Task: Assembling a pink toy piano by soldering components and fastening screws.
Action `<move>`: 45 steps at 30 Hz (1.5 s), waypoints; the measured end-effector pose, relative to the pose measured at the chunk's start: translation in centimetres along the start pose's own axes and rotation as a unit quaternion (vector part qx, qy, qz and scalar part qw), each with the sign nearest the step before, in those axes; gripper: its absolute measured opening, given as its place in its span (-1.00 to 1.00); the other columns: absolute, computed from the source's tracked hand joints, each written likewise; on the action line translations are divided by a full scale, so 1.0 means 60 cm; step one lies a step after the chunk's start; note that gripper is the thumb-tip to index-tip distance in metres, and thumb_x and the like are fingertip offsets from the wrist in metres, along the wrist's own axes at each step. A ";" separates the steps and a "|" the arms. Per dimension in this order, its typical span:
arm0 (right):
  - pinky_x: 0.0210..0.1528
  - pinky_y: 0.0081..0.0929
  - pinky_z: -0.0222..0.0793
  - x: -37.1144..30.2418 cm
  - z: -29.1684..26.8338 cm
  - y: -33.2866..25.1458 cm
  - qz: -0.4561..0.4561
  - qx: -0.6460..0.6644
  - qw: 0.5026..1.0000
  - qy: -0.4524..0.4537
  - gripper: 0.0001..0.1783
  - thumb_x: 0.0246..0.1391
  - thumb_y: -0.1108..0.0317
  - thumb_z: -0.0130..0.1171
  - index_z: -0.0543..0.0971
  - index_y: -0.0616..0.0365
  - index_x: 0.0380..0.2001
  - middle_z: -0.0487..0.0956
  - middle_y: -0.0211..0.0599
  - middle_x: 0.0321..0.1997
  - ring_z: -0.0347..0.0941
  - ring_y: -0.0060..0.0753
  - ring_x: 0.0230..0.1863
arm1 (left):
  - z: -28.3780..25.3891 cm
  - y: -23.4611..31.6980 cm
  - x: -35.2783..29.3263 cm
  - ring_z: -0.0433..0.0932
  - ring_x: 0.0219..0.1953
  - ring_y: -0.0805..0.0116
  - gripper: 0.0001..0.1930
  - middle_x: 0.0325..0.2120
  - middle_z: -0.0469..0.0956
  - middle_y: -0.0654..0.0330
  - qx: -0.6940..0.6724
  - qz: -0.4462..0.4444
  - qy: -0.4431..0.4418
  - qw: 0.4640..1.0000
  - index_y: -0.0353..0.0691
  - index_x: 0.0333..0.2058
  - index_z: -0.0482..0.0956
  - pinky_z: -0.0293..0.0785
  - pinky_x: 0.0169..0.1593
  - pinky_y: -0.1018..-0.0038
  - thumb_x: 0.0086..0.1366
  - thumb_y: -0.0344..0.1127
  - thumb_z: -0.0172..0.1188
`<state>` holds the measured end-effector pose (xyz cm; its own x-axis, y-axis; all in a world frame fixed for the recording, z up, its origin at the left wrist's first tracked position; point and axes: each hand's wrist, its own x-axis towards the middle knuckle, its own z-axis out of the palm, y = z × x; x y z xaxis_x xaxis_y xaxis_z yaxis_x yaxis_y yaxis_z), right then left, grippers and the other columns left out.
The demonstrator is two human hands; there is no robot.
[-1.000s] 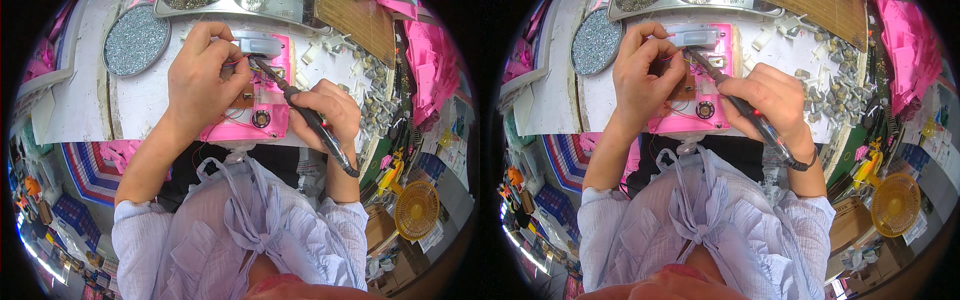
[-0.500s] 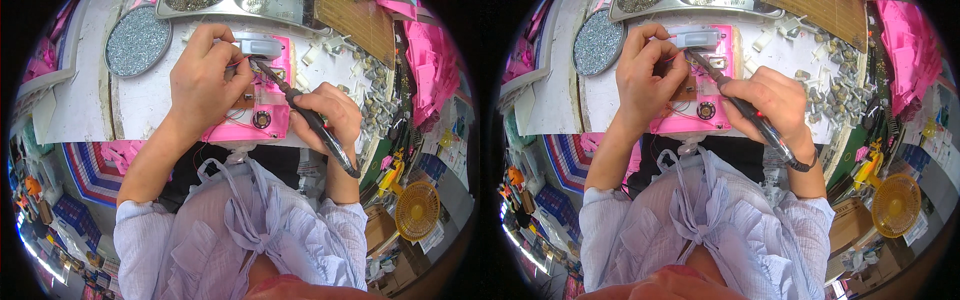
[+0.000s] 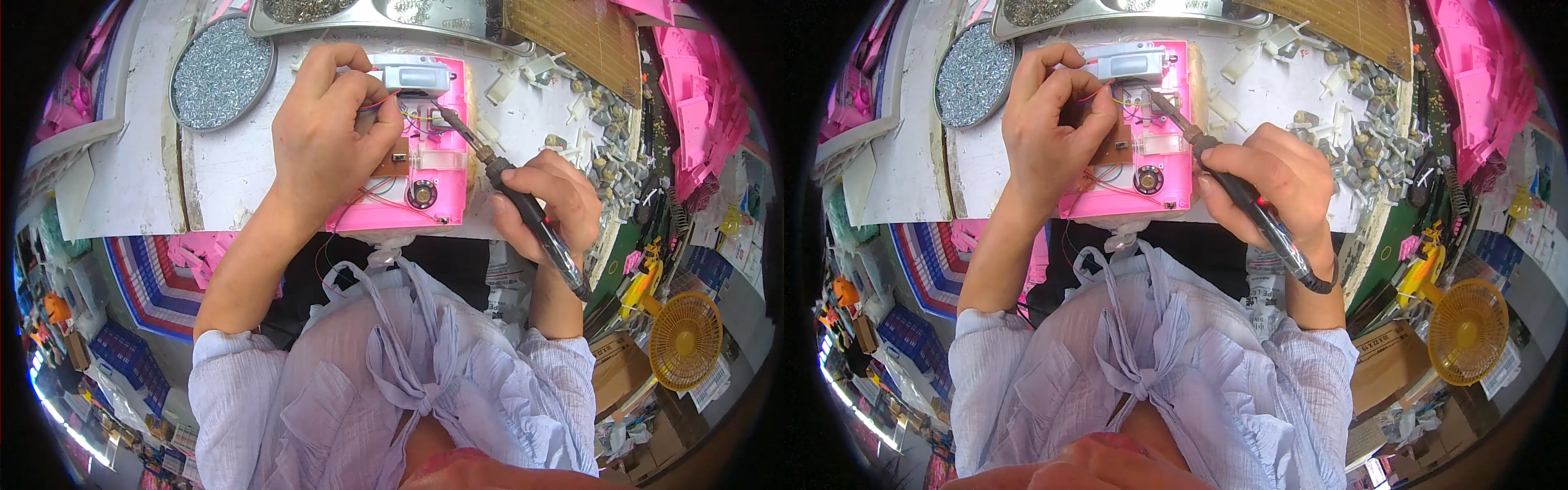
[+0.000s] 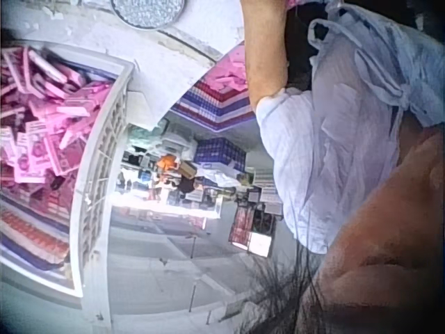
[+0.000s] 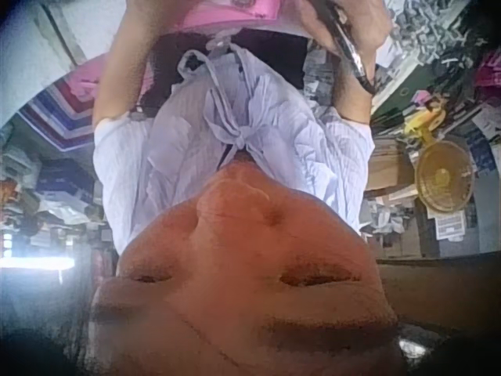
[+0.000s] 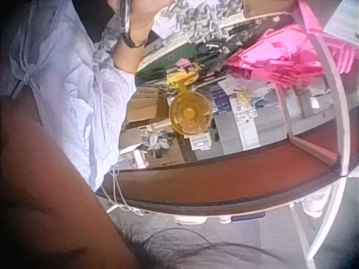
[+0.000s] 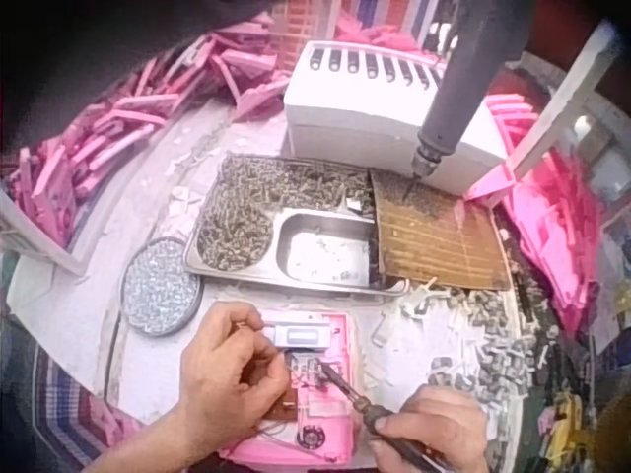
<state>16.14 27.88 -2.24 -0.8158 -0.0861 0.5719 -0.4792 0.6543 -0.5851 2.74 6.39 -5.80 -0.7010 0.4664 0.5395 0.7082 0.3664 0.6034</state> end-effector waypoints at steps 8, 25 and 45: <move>-0.60 -0.47 0.28 -0.002 -0.008 -0.001 -0.001 0.001 1.000 0.013 -0.61 -0.18 0.54 0.46 0.62 0.19 -0.20 0.57 -0.31 -0.57 0.44 -0.35 -0.63 | -0.005 0.004 0.001 0.59 -0.40 0.28 -0.87 -0.21 0.52 0.16 0.008 0.002 -0.011 1.000 -0.27 -0.44 0.62 0.54 -0.35 0.40 0.03 -0.45 0.39; -0.50 -0.51 0.28 -0.046 -0.046 -0.005 0.060 -0.010 0.998 0.027 -0.63 -0.11 0.62 0.40 0.58 0.34 -0.17 0.59 -0.17 -0.47 0.43 -0.37 -0.55 | -0.053 0.022 0.011 0.61 -0.18 0.18 -0.78 -0.17 0.57 0.17 -0.050 0.213 -0.317 0.923 -0.19 -0.29 0.66 0.59 -0.16 0.32 0.03 -0.43 0.36; -0.03 -0.49 0.53 -0.009 0.069 -0.041 0.206 0.045 0.977 0.029 -0.41 -0.04 0.58 0.48 0.53 0.21 0.11 0.65 -0.17 -0.12 0.66 -0.34 -0.09 | -0.030 0.015 0.004 0.57 -0.46 0.39 -0.90 -0.44 0.59 0.18 -0.233 -0.082 -0.260 0.933 -0.30 -0.26 0.62 0.49 -0.36 0.47 0.24 -0.52 0.31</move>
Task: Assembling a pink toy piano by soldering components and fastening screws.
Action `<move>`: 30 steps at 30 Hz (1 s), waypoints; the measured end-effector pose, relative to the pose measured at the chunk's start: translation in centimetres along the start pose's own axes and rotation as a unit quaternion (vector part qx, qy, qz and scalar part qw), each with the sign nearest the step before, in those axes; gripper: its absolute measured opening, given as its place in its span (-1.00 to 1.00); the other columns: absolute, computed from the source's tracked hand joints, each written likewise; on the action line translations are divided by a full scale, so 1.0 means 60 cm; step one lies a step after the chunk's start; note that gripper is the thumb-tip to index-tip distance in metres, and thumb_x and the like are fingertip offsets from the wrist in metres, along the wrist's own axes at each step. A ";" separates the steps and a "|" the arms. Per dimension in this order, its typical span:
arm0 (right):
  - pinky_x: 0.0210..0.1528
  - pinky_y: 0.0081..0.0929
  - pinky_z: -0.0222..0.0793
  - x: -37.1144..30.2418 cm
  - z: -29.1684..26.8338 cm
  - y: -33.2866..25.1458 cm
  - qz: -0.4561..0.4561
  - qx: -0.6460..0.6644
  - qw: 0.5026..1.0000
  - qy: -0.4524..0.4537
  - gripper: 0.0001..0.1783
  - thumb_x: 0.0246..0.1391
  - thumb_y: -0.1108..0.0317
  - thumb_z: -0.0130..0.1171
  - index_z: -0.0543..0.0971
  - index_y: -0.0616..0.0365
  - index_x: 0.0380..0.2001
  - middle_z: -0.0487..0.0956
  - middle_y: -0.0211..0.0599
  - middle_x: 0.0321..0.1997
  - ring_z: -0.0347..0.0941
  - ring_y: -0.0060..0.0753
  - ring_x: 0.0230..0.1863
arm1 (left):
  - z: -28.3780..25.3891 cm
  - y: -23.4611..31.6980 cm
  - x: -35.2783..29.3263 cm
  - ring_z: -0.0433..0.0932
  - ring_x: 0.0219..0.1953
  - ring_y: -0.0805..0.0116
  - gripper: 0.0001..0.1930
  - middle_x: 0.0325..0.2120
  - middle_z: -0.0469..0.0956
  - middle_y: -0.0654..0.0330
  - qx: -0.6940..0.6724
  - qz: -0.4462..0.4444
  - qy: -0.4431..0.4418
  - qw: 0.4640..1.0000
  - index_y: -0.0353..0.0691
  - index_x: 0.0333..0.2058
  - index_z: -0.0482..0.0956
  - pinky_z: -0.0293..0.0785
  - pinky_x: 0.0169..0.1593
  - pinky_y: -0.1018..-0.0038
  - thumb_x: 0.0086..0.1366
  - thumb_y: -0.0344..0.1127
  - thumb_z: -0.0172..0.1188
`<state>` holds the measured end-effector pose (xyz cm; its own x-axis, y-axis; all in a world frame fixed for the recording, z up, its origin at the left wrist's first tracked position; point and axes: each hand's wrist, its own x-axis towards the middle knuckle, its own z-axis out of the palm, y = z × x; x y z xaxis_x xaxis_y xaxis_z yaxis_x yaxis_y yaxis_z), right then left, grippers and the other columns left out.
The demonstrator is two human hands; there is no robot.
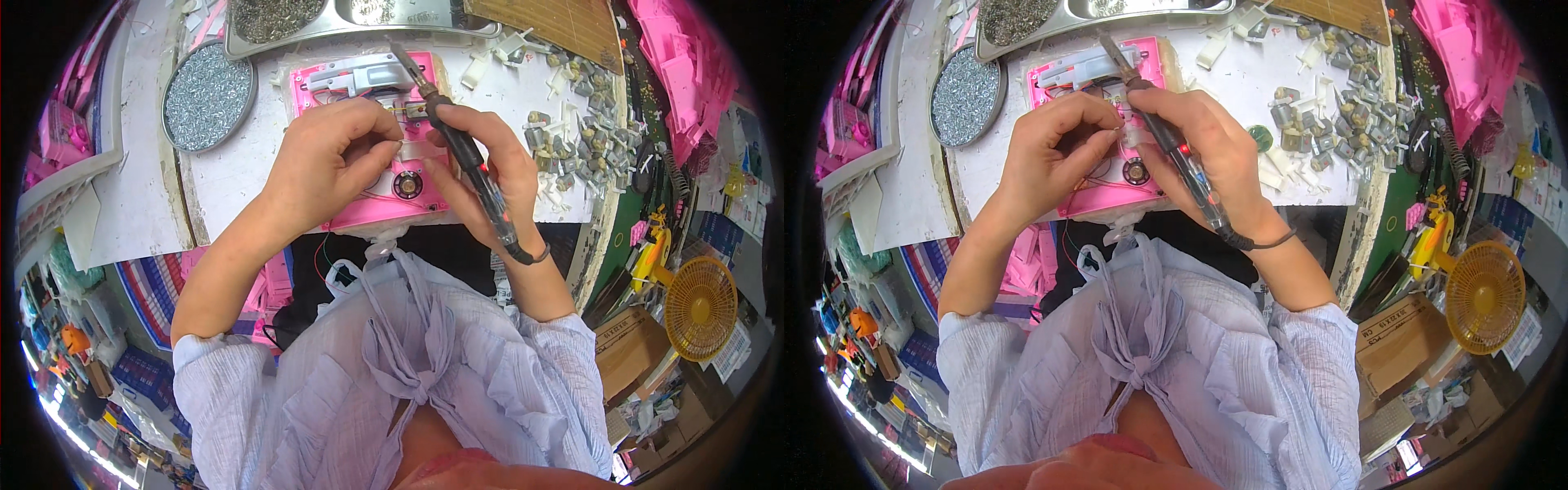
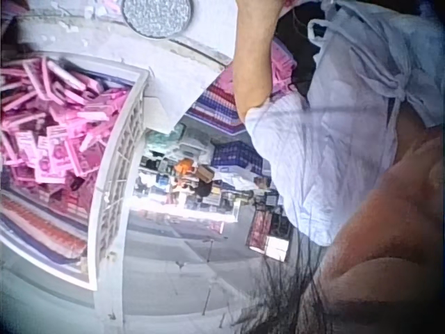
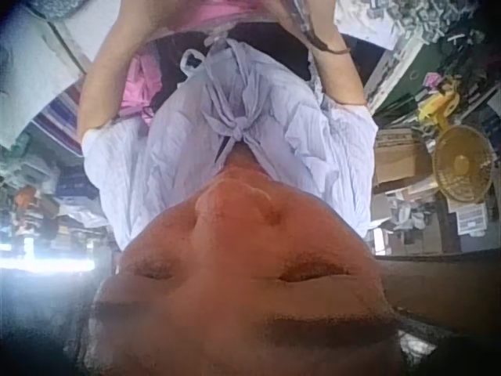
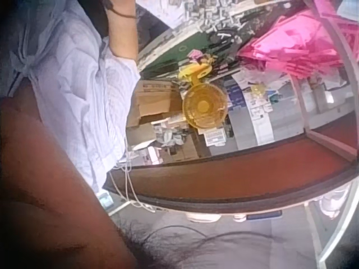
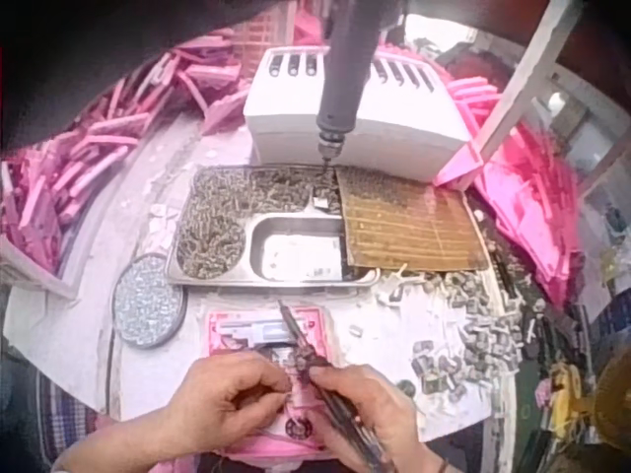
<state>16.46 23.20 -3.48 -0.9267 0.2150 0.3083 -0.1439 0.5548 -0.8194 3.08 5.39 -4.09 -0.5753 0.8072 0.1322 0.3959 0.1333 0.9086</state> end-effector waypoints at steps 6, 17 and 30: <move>-0.23 -0.33 0.49 -0.012 0.032 -0.005 -0.091 0.002 0.995 0.046 -0.32 -0.15 0.65 0.43 0.54 0.11 0.13 0.60 -0.20 -0.20 0.55 -0.17 -0.28 | 0.004 -0.004 -0.002 0.50 -0.55 0.37 -0.89 -0.52 0.55 0.19 0.001 0.013 0.026 1.000 -0.26 -0.30 0.61 0.41 -0.44 0.44 0.20 -0.49 0.34; -0.23 -0.45 0.50 0.007 0.046 0.027 -0.076 0.020 0.990 0.119 -0.39 -0.08 0.70 0.42 0.55 0.15 0.10 0.59 -0.17 -0.20 0.56 -0.27 -0.29 | 0.005 0.012 0.000 0.45 -0.49 0.62 -0.91 -0.47 0.56 0.32 -0.034 -0.066 -0.042 0.996 -0.35 -0.22 0.62 0.38 -0.40 0.62 0.31 -0.53 0.27; -0.26 -0.59 0.36 -0.066 -0.112 0.017 0.066 0.192 0.978 0.048 -0.71 0.01 0.53 0.39 0.61 0.31 -0.15 0.63 -0.23 -0.29 0.49 -0.53 -0.35 | 0.009 0.018 -0.022 0.53 -0.22 0.31 -0.87 -0.09 0.47 0.14 0.087 0.000 -0.033 0.996 -0.30 -0.35 0.60 0.49 -0.22 0.46 0.11 -0.56 0.34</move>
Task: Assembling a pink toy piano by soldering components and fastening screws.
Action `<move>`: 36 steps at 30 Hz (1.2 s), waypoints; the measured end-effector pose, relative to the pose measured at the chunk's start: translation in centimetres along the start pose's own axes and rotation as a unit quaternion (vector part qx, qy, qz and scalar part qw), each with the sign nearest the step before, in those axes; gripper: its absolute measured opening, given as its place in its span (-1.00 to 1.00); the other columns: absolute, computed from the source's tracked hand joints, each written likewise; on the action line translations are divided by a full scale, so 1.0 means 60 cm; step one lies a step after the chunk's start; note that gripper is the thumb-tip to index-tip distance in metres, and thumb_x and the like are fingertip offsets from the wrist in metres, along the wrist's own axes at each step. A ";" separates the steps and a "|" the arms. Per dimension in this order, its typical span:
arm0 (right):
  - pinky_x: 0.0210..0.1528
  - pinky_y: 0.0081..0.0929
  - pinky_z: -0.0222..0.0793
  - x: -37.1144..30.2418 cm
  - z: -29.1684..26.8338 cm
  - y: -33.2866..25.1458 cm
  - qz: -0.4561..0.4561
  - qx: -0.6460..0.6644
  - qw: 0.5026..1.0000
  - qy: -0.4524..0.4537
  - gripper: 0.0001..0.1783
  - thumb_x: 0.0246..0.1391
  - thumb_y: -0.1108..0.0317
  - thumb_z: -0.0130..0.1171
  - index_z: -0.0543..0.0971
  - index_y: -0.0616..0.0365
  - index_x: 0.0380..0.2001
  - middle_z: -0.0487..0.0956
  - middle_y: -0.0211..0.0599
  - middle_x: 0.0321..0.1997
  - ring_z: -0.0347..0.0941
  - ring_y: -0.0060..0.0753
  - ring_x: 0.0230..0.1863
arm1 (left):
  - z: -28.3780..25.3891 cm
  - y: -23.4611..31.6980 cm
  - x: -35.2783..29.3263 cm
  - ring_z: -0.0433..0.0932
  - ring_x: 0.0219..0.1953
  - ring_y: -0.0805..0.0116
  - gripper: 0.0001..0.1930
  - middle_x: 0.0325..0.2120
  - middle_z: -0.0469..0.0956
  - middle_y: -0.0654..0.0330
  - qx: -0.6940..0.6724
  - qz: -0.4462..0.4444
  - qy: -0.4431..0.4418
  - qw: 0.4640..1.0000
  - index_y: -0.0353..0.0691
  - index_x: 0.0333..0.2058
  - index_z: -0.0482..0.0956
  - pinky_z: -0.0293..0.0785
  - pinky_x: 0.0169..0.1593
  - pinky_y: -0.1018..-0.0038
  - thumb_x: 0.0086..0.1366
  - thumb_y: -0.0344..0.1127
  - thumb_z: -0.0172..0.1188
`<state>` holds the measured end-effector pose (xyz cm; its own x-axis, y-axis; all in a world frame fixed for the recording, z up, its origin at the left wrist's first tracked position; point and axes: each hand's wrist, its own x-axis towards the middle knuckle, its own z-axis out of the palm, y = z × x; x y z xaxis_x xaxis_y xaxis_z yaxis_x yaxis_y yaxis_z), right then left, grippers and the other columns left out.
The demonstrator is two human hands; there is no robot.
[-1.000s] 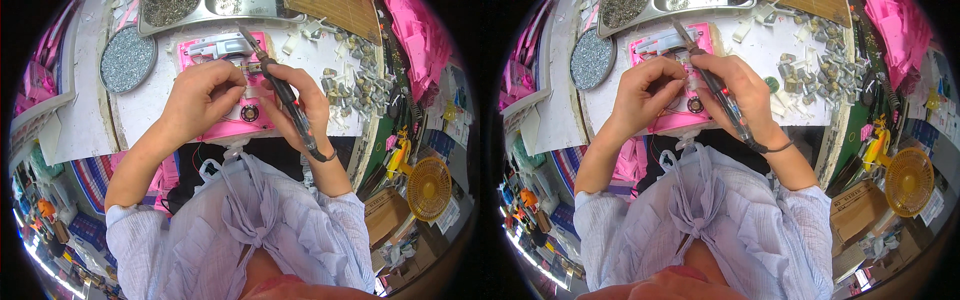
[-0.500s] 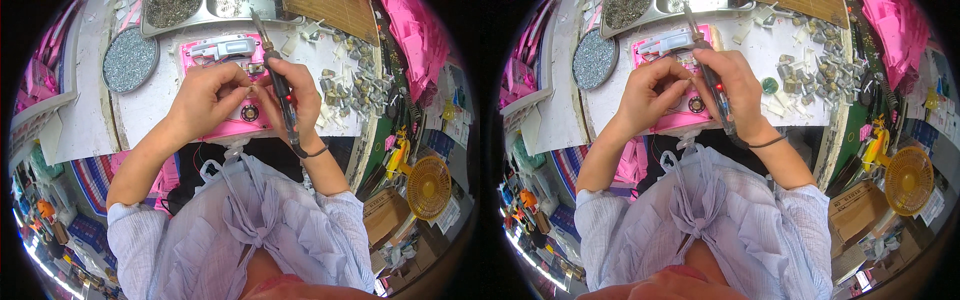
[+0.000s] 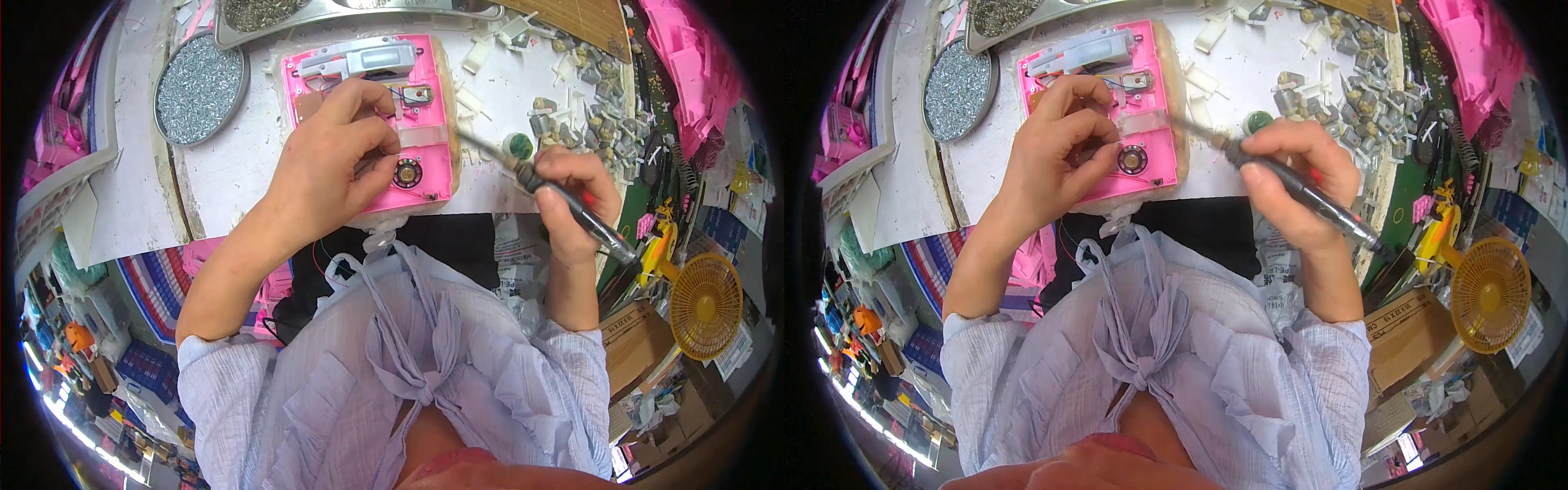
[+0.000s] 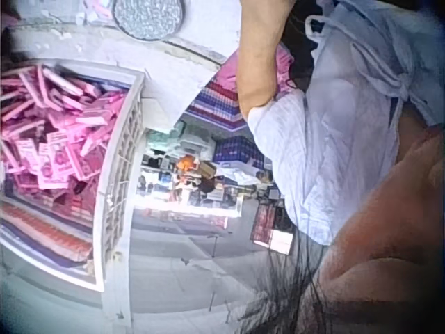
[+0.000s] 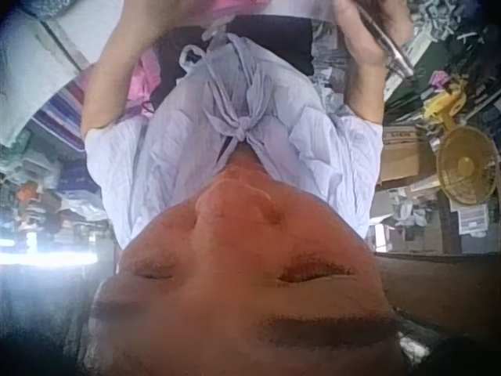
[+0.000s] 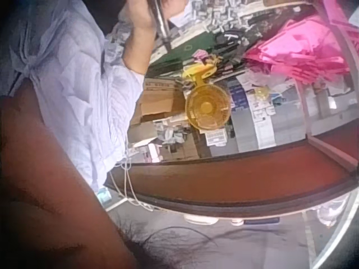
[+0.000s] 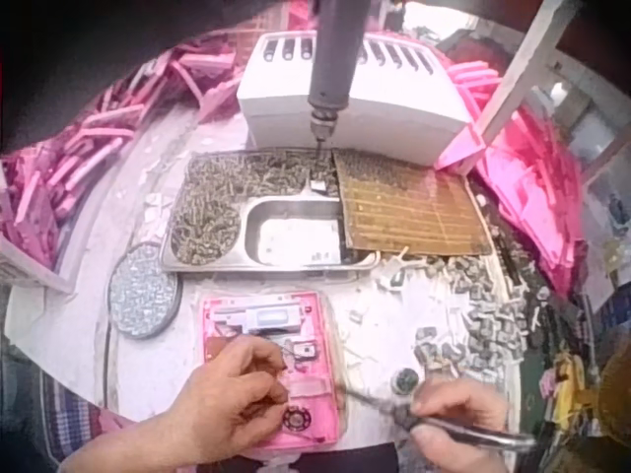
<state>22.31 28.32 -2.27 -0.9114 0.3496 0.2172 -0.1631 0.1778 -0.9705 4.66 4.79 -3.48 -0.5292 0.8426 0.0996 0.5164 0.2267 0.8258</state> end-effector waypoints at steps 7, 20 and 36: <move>-0.46 -0.66 0.27 0.014 0.010 0.008 0.011 -0.021 0.993 -0.118 -0.83 0.01 0.51 0.35 0.64 0.27 -0.28 0.64 -0.34 -0.40 0.43 -0.67 -0.52 | -0.005 0.000 0.010 0.59 -0.14 0.18 -0.87 -0.09 0.50 0.18 0.054 0.018 -0.027 0.998 -0.23 -0.37 0.61 0.54 -0.10 0.30 0.07 -0.45 0.35; -0.50 -0.66 0.23 0.023 0.024 0.011 0.015 -0.035 0.990 -0.135 -0.82 0.01 0.53 0.36 0.64 0.24 -0.26 0.62 -0.37 -0.44 0.41 -0.71 -0.55 | -0.004 -0.012 0.014 0.59 -0.12 0.16 -0.87 -0.11 0.51 0.17 0.055 0.067 -0.042 0.995 -0.22 -0.36 0.62 0.55 -0.09 0.27 0.08 -0.44 0.36; -0.49 -0.63 0.23 0.026 0.005 -0.001 -0.003 -0.057 0.992 -0.108 -0.80 -0.04 0.51 0.38 0.65 0.27 -0.28 0.63 -0.33 -0.43 0.38 -0.65 -0.57 | -0.011 -0.013 0.018 0.59 -0.13 0.16 -0.89 -0.11 0.51 0.20 0.089 0.086 -0.065 0.990 -0.20 -0.37 0.62 0.51 -0.12 0.26 0.12 -0.41 0.37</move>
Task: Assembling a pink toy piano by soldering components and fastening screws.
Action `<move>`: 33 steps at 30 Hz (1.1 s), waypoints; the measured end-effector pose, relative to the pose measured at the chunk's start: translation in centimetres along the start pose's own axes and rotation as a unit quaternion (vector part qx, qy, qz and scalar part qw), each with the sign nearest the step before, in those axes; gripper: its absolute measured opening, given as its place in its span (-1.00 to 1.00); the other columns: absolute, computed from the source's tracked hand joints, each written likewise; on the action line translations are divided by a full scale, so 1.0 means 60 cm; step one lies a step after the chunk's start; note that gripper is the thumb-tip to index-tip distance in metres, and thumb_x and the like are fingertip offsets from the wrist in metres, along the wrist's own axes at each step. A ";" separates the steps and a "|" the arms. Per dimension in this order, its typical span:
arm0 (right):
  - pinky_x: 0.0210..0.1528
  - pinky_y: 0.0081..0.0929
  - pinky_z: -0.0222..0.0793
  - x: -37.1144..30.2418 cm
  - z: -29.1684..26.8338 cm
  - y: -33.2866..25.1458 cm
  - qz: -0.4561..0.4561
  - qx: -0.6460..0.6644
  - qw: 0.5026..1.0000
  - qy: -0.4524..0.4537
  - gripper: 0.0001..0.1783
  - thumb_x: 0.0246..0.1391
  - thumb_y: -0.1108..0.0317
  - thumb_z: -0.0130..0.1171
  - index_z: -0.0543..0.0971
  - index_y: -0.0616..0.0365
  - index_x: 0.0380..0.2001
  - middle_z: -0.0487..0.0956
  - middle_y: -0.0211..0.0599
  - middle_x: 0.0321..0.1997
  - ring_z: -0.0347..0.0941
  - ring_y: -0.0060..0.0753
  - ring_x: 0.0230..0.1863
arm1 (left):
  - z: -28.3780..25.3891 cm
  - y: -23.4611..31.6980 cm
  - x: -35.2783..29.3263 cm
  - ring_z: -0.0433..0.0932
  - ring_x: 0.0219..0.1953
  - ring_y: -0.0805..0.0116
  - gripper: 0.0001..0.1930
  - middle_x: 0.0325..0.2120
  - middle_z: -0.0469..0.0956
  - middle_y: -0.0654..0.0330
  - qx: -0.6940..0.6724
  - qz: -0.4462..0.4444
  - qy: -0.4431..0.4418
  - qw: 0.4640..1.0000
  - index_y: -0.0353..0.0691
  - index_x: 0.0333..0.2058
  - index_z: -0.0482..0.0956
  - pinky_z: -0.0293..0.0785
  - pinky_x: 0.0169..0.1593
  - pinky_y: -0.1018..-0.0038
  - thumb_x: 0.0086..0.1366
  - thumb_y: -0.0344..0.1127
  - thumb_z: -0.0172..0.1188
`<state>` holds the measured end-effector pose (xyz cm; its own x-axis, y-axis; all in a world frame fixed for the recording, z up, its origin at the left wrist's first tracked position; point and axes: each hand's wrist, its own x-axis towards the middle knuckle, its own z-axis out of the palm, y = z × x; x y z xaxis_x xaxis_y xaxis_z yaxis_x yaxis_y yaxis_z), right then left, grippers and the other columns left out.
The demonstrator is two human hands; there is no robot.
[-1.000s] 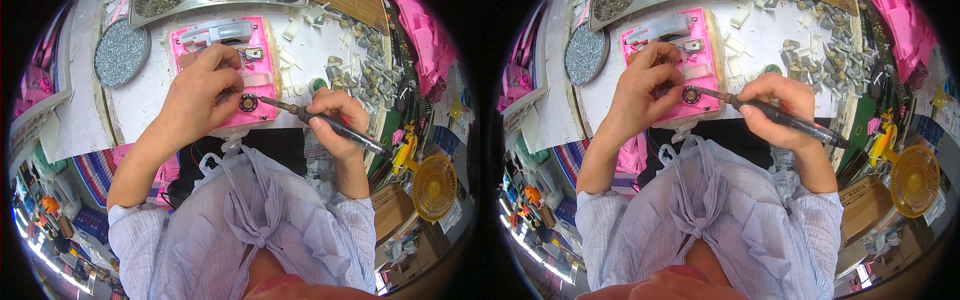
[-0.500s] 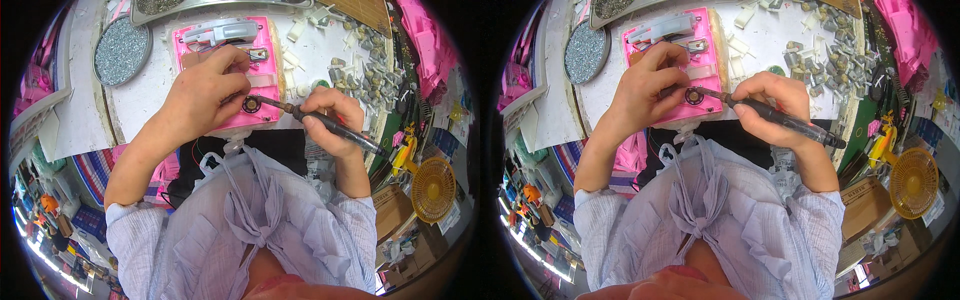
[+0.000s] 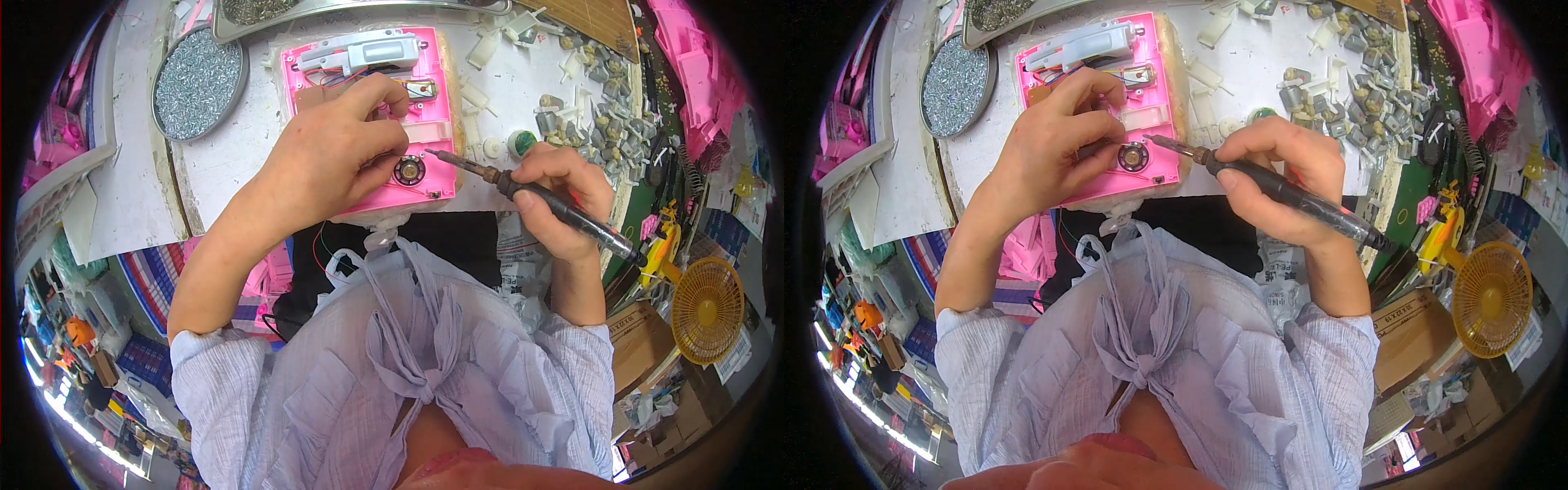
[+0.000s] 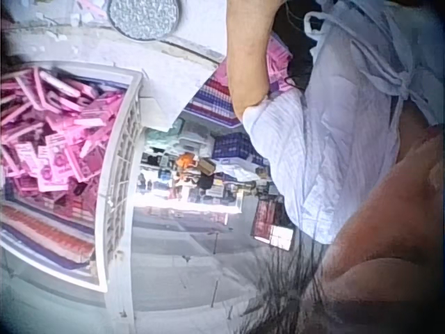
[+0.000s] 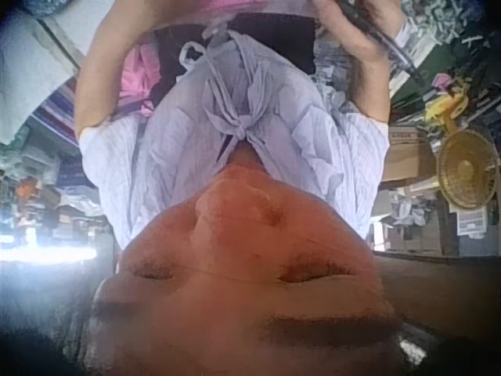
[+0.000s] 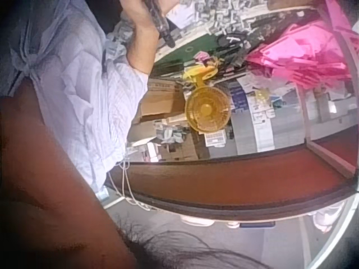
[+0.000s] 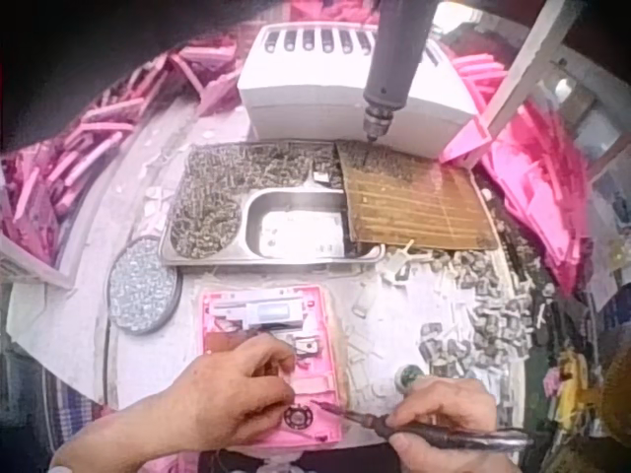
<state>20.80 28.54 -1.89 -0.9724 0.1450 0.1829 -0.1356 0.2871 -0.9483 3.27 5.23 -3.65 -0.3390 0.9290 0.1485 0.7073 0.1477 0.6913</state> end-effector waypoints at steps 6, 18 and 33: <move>-0.48 -0.63 0.25 0.000 -0.004 -0.002 -0.012 0.004 1.000 0.007 -0.79 -0.05 0.50 0.39 0.64 0.29 -0.29 0.63 -0.29 -0.43 0.39 -0.64 -0.57 | -0.005 -0.001 0.002 0.59 -0.16 0.19 -0.84 -0.11 0.51 0.19 -0.012 -0.005 -0.012 1.000 -0.22 -0.35 0.63 0.53 -0.12 0.31 0.07 -0.47 0.39; -0.52 -0.62 0.21 0.005 0.005 -0.002 -0.014 -0.013 1.000 -0.014 -0.78 -0.08 0.48 0.41 0.66 0.22 -0.29 0.60 -0.36 -0.49 0.38 -0.64 -0.61 | 0.000 0.006 0.002 0.62 -0.17 0.19 -0.84 -0.12 0.52 0.17 0.003 -0.005 -0.007 1.000 -0.21 -0.32 0.65 0.58 -0.12 0.34 0.08 -0.49 0.39; -0.45 -0.63 0.22 0.008 0.007 -0.021 0.082 -0.050 0.993 -0.062 -0.79 0.00 0.52 0.34 0.60 0.33 -0.26 0.58 -0.31 -0.46 0.38 -0.65 -0.52 | 0.004 0.005 0.000 0.62 -0.17 0.18 -0.83 -0.14 0.52 0.17 0.003 0.005 0.012 1.000 -0.21 -0.34 0.65 0.58 -0.14 0.34 0.04 -0.49 0.39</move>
<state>20.42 27.83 -0.70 -0.9966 0.0814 -0.0115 0.0403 0.3620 -0.9313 3.65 5.34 -3.63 -0.3473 0.9218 0.1721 0.7137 0.1407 0.6861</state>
